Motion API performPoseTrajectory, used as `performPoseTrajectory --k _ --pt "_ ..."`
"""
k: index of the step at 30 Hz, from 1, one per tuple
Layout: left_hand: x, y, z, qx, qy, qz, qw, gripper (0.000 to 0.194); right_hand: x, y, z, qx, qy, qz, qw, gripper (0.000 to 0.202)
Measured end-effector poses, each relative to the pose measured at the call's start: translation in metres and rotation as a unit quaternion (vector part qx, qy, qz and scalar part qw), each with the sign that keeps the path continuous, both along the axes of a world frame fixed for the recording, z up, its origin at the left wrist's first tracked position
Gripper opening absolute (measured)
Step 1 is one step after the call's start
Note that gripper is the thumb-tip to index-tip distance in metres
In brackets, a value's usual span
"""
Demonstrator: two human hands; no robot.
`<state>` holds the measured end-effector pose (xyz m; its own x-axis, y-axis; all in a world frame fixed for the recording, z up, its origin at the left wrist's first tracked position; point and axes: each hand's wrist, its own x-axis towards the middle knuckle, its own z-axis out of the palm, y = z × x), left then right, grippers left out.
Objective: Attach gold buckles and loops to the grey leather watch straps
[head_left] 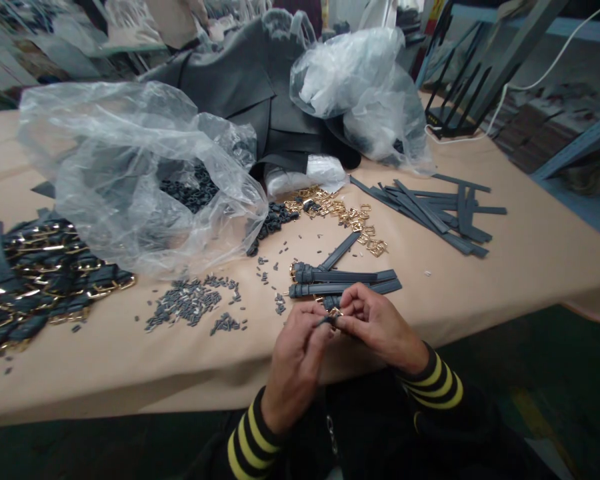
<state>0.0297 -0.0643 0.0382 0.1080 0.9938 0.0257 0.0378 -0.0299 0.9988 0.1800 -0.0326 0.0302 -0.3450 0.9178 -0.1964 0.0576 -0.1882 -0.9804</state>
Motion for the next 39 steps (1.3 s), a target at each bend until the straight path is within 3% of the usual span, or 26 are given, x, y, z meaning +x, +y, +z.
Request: performPoseTrajectory --k 4,8,13,19,23,27,31,35,39 --pt "-0.007 0.003 0.002 -0.192 -0.252 -0.035 0.948 0.02 -0.001 -0.001 0.008 0.0 0.052 0.034 0.998 0.027" --pt "-0.009 0.003 -0.002 -0.288 -0.278 -0.071 0.914 0.023 -0.002 -0.001 0.012 0.007 0.024 0.06 0.998 0.025" --pt "-0.015 0.005 -0.004 -0.333 -0.265 -0.138 0.894 0.019 -0.001 -0.001 0.012 0.025 -0.047 0.077 0.996 0.024" --pt "-0.023 0.009 -0.002 -0.349 -0.293 -0.145 0.878 0.024 0.002 0.001 0.01 -0.058 0.039 0.156 0.985 0.02" --pt "-0.023 0.009 -0.003 -0.349 -0.342 -0.146 0.86 0.028 0.002 0.005 0.01 -0.061 0.043 0.172 0.982 0.022" --pt "-0.024 0.012 -0.008 -0.336 -0.324 -0.157 0.87 0.027 0.003 0.009 0.013 -0.041 0.013 0.185 0.982 0.031" --pt "-0.029 0.019 -0.012 -0.264 -0.199 -0.167 0.929 0.024 0.005 0.014 0.015 0.023 -0.049 0.203 0.978 0.043" --pt "-0.033 0.025 -0.009 -0.201 -0.07 -0.147 0.966 0.021 0.003 0.016 0.014 0.076 -0.156 0.193 0.966 0.031" --pt "-0.035 0.027 -0.007 -0.211 -0.118 -0.15 0.959 0.021 0.001 0.02 0.01 0.051 -0.118 0.192 0.973 0.015"
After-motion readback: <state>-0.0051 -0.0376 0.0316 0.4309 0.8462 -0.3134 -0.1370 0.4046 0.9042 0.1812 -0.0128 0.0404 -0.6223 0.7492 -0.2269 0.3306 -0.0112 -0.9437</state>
